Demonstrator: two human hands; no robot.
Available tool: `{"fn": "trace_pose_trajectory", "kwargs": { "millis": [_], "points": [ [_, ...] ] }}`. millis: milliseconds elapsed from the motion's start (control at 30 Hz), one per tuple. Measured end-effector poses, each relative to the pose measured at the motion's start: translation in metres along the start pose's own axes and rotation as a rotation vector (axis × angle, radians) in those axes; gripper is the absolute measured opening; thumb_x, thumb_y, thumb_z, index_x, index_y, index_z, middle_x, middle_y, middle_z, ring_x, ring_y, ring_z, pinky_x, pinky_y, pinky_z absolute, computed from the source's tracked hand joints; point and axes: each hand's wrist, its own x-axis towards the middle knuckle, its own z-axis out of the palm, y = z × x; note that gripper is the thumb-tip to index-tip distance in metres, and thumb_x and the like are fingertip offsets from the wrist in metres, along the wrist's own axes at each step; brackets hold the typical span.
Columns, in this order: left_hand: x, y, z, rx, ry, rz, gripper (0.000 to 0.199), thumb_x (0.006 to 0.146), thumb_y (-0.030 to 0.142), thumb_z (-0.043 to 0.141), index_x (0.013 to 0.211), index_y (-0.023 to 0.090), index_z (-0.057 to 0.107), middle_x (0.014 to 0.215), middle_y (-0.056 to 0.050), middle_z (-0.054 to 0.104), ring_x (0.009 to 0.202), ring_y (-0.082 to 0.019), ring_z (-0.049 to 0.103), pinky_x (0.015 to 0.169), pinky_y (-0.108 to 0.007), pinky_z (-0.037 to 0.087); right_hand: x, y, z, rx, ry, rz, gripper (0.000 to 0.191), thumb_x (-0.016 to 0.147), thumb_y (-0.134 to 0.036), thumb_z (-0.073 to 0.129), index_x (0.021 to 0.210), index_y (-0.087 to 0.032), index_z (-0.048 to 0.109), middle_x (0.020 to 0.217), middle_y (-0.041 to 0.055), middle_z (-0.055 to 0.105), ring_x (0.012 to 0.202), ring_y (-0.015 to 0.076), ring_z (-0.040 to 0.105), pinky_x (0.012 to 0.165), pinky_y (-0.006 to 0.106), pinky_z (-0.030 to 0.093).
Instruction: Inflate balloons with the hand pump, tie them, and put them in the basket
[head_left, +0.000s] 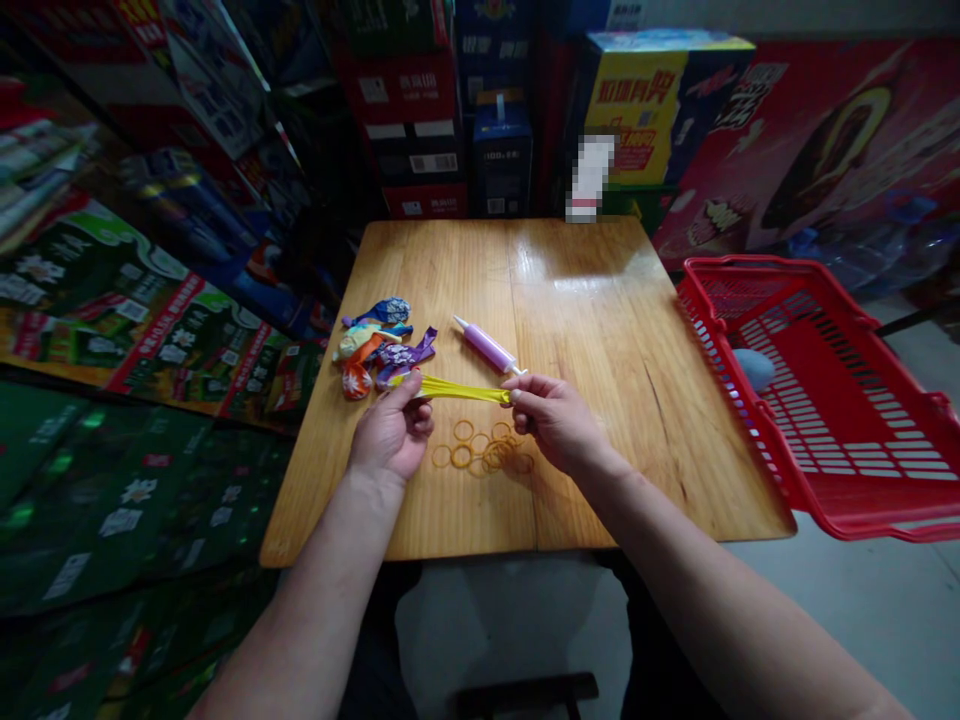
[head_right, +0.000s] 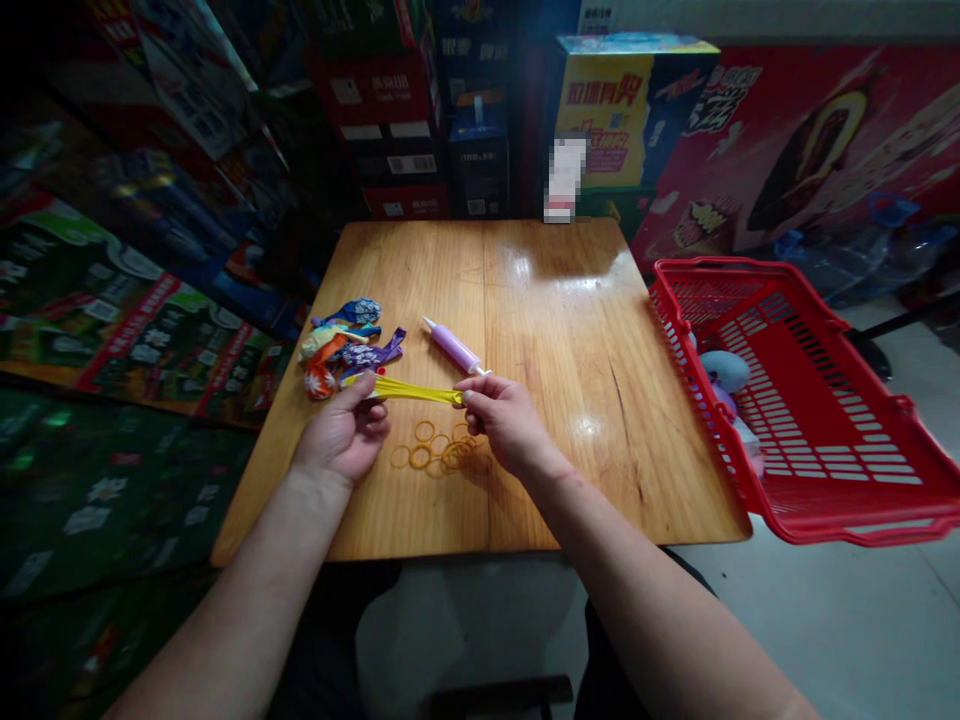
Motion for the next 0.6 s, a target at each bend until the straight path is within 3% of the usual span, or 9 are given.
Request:
{"fn": "trace_pose_trajectory", "kwargs": {
  "millis": [100, 233, 400, 600],
  "points": [
    [-0.004, -0.008, 0.001, 0.069, -0.093, -0.02, 0.033, 0.068, 0.017, 0.093, 0.084, 0.015, 0.065, 0.069, 0.003, 0.066, 0.047, -0.006, 0.056, 0.038, -0.013, 0.035, -0.001, 0.004, 0.005, -0.096, -0.023, -0.013, 0.015, 0.074, -0.026, 0.077, 0.084, -0.017, 0.071, 0.066, -0.0019, 0.063, 0.049, 0.0072, 0.05, 0.047, 0.022, 0.036],
    [-0.014, -0.022, 0.006, 0.104, -0.196, -0.04, 0.036, 0.067, 0.024, 0.095, 0.087, 0.015, 0.066, 0.074, 0.001, 0.07, 0.054, -0.009, 0.064, 0.046, -0.016, 0.044, -0.001, 0.01, 0.008, -0.035, 0.003, 0.07, 0.021, 0.074, -0.026, 0.079, 0.089, -0.018, 0.067, 0.067, -0.0027, 0.063, 0.053, 0.0081, 0.055, 0.05, 0.021, 0.04],
    [-0.015, -0.024, 0.008, 0.079, -0.182, 0.011, 0.036, 0.069, 0.024, 0.094, 0.09, 0.016, 0.067, 0.076, 0.001, 0.073, 0.056, -0.01, 0.067, 0.05, -0.018, 0.049, -0.002, 0.011, 0.005, 0.08, 0.037, 0.127, 0.032, 0.073, -0.029, 0.088, 0.083, -0.018, 0.06, 0.07, -0.0014, 0.064, 0.058, 0.0086, 0.06, 0.054, 0.021, 0.047],
    [-0.012, -0.022, 0.007, 0.05, -0.168, 0.039, 0.036, 0.071, 0.026, 0.094, 0.092, 0.015, 0.067, 0.076, 0.001, 0.074, 0.058, -0.011, 0.07, 0.052, -0.019, 0.053, -0.002, 0.011, 0.008, 0.207, 0.035, 0.208, 0.028, 0.077, -0.031, 0.087, 0.09, -0.016, 0.067, 0.083, 0.005, 0.072, 0.068, 0.0126, 0.069, 0.063, 0.025, 0.059]
  ]
}}
